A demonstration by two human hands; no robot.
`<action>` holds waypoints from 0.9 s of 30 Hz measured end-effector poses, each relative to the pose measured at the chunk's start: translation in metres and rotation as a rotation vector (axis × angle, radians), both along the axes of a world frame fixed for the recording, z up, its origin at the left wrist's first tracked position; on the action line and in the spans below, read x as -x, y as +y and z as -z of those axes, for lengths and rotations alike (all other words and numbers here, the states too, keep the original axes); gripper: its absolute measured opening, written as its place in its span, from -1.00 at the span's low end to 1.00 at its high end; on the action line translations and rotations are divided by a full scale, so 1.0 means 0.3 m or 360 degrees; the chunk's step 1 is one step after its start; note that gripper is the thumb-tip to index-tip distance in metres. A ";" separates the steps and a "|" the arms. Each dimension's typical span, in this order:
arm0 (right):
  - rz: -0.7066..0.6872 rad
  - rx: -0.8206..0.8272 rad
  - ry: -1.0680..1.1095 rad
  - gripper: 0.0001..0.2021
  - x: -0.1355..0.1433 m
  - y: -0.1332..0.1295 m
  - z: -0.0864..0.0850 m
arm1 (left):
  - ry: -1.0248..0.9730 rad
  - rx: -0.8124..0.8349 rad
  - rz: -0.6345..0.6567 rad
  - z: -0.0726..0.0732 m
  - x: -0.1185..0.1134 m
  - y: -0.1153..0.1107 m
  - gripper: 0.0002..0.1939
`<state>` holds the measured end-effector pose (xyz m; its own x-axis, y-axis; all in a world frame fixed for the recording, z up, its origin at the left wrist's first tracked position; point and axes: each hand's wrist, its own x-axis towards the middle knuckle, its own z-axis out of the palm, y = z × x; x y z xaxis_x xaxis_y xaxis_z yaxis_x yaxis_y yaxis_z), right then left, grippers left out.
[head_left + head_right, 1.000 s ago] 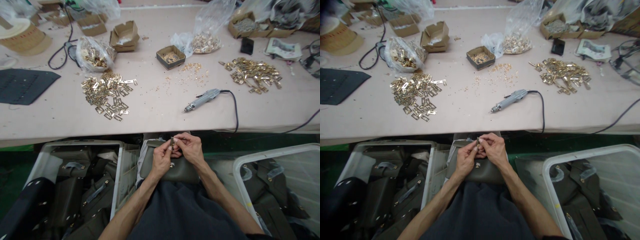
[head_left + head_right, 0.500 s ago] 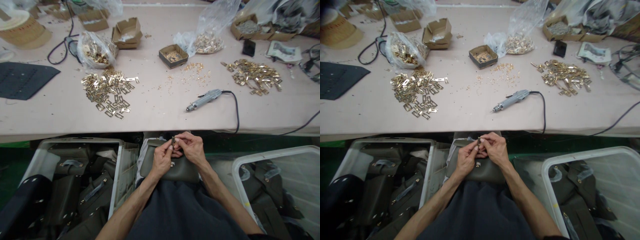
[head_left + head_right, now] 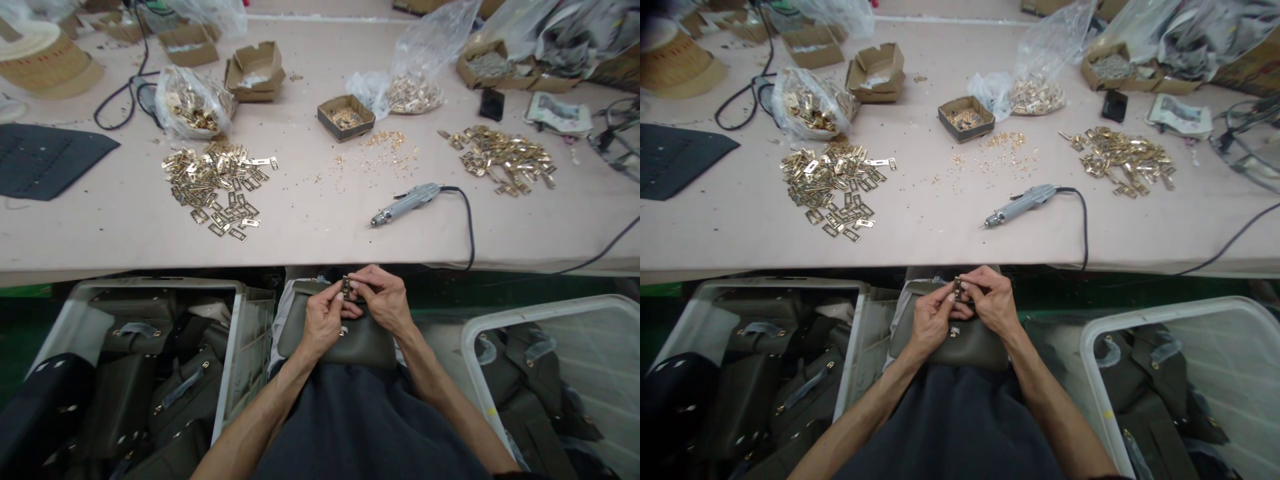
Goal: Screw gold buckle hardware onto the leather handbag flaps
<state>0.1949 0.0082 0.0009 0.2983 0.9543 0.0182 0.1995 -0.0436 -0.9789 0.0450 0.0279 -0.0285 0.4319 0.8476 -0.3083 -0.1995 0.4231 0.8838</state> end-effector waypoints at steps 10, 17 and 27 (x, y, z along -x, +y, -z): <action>-0.0013 -0.0061 -0.0127 -0.85 -0.010 0.000 0.013 | -0.0015 -0.0007 -0.0018 -0.011 -0.005 -0.001 -0.54; -0.0030 0.0101 -0.0058 -0.89 -0.020 0.018 0.010 | 0.0028 -0.0029 -0.0056 -0.014 -0.009 -0.003 -0.57; -0.0104 0.0182 0.0098 -0.81 0.005 0.043 0.003 | 0.0087 -0.0010 -0.0083 -0.049 -0.009 0.009 -0.64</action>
<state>0.1933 0.0212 -0.0001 0.2324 0.9666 -0.1080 0.1453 -0.1442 -0.9788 0.0478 0.0307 -0.0139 0.3696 0.8705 -0.3250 -0.1722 0.4078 0.8967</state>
